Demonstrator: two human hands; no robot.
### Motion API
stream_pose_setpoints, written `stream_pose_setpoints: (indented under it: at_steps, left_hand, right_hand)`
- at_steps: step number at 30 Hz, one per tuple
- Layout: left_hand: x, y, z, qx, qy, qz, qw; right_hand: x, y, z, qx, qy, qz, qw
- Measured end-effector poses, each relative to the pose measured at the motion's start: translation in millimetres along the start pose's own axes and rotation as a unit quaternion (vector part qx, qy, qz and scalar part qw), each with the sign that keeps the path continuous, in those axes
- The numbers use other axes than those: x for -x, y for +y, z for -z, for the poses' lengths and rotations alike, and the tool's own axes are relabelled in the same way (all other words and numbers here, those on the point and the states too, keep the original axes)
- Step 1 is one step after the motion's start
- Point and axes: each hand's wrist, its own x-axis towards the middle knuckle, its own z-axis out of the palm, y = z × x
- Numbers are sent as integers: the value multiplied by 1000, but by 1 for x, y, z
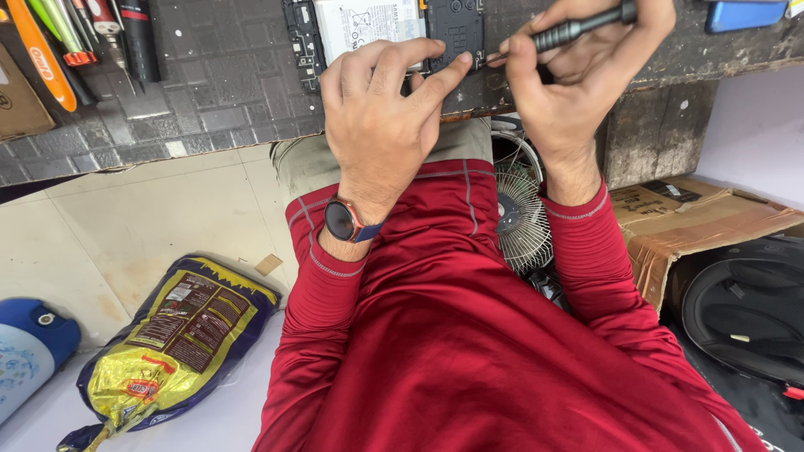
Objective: The person works on a disassembled smartphone resting on their lap, using a screwdriver to remove and install screws on the internal frame. They handle small components and connectors with their fingers, repositioning the phone and tools as needed.
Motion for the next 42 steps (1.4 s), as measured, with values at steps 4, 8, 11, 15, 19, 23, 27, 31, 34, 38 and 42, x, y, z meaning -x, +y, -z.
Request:
stream_pose_setpoints:
  at_steps: [4,8,11,15,19,23,27,31,34,38,42]
  left_hand:
    - [0,0,1,3,1,-3,1000]
    - [0,0,1,-3,1,-2,1000]
    - [0,0,1,0,0,-2,1000]
    - [0,1,2,2,0,1,1000]
    - [-1,0,2,0,6,-6,1000]
    - [0,-1,2,-2,5,-5,1000]
    - [0,0,1,8,3,0,1000]
    - [0,-1,1,-4,7,-4,1000]
    - [0,0,2,4,3,-2,1000]
    - [-1,-1,2,11,6,-1,1000]
    - [0,0,3,7,4,-3,1000]
  right_hand:
    - [-9,-11,0,25,-34,78,996]
    - [-21,-29,16,128,-115,153,973]
    - [-25,-43,27,170,-167,161,958]
    - [-32,-51,30,253,-163,179,937]
    - [-37,-58,33,215,-135,136,958]
    - [-39,-61,36,224,-151,162,949]
    - [-36,-67,36,206,-142,101,963]
    - [-38,-72,35,254,-152,109,949]
    - [-36,-78,36,310,-136,131,932]
    - [-31,-75,31,315,-116,113,935]
    - [-25,-73,28,318,-92,86,940]
